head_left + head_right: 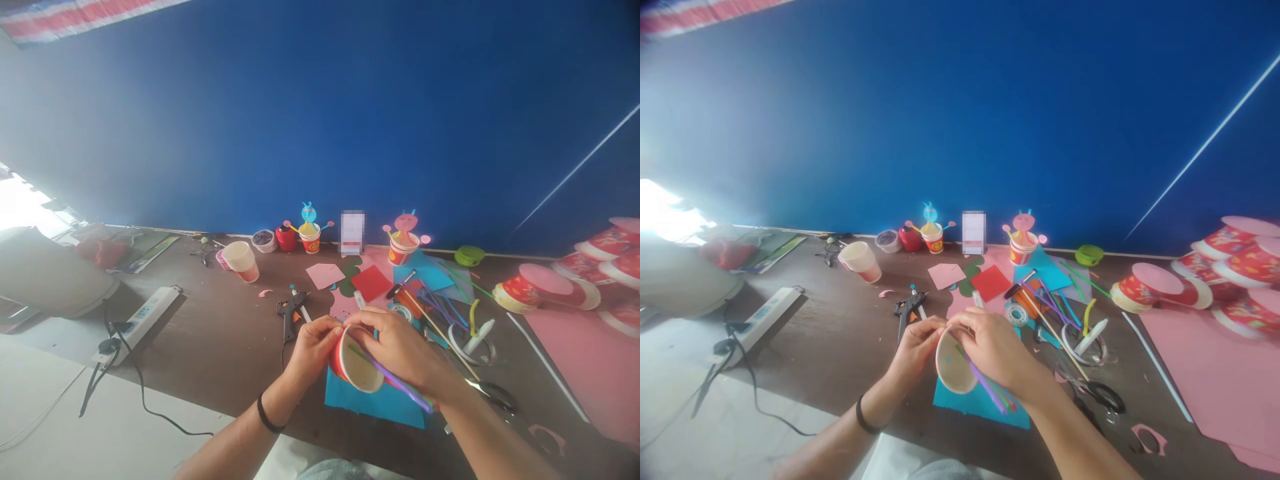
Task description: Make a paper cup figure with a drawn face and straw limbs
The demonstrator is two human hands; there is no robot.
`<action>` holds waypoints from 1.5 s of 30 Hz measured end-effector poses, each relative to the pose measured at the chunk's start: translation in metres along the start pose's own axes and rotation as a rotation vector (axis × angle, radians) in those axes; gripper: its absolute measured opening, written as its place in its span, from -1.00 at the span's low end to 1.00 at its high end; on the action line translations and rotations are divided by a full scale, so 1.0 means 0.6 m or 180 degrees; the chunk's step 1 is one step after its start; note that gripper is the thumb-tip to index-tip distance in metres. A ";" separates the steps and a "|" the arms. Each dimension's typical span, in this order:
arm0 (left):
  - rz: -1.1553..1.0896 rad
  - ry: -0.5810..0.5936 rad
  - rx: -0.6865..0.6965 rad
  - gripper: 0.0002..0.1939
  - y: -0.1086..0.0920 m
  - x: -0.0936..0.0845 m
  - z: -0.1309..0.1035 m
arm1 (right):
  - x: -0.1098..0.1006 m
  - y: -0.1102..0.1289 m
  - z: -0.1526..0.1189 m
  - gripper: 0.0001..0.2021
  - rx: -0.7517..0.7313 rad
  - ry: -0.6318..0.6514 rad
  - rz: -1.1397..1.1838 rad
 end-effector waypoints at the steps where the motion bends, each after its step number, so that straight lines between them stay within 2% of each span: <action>1: -0.0047 -0.0051 -0.0029 -0.76 0.002 0.000 0.000 | 0.003 0.002 0.000 -0.78 0.0010 -0.0018 0.0044; 7: -0.0321 -0.0358 -0.0286 -0.76 0.025 0.002 -0.007 | 0.010 0.004 -0.002 -0.78 0.0100 -0.0128 -0.0002; 16: -0.0263 -0.0510 -0.0530 -0.73 0.033 0.004 -0.013 | 0.018 -0.006 0.000 -0.77 0.0056 -0.0167 0.0110; 21: 0.0186 -0.0187 -0.0380 -0.72 0.017 0.008 -0.010 | 0.021 -0.010 -0.001 -0.80 0.0185 0.0062 -0.0020; 24: 0.0187 -0.0020 -0.0449 -0.69 0.011 0.014 -0.010 | 0.022 -0.011 -0.004 -0.82 0.0243 0.0150 -0.0100; 30: -0.0498 -0.0141 -0.0990 -0.66 0.019 0.018 -0.006 | 0.023 -0.003 -0.009 -0.81 0.0155 0.0148 -0.0153; 35: -0.0439 -0.0121 -0.0951 -0.67 0.021 0.013 0.000 | 0.020 -0.015 -0.008 -0.82 0.0423 0.0262 0.0097; 37: -0.0507 -0.0121 -0.0938 -0.67 0.023 0.011 -0.005 | 0.015 -0.017 -0.007 -0.83 0.0416 0.0175 0.0118; 39: -0.0743 -0.0007 -0.0914 -0.56 0.025 0.011 -0.012 | 0.009 -0.013 -0.007 -0.84 0.0276 0.0010 0.0023; 42: -0.1179 0.0345 -0.0823 -0.47 0.027 0.012 -0.023 | 0.000 -0.004 -0.011 -0.82 0.0089 -0.0277 -0.0238; 45: -0.1620 0.0737 -0.1013 -0.48 0.039 0.019 -0.036 | -0.004 0.002 -0.015 -0.81 -0.0013 -0.0437 -0.0296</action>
Point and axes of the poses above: each hand's wrist, its own z-axis towards the middle knuckle, its own x-axis out of the palm, y = z × x, the point moved 6 cm from there along z, towards the middle knuckle, and after that the axes turned 6 degrees about x, right-handed, at the moved point
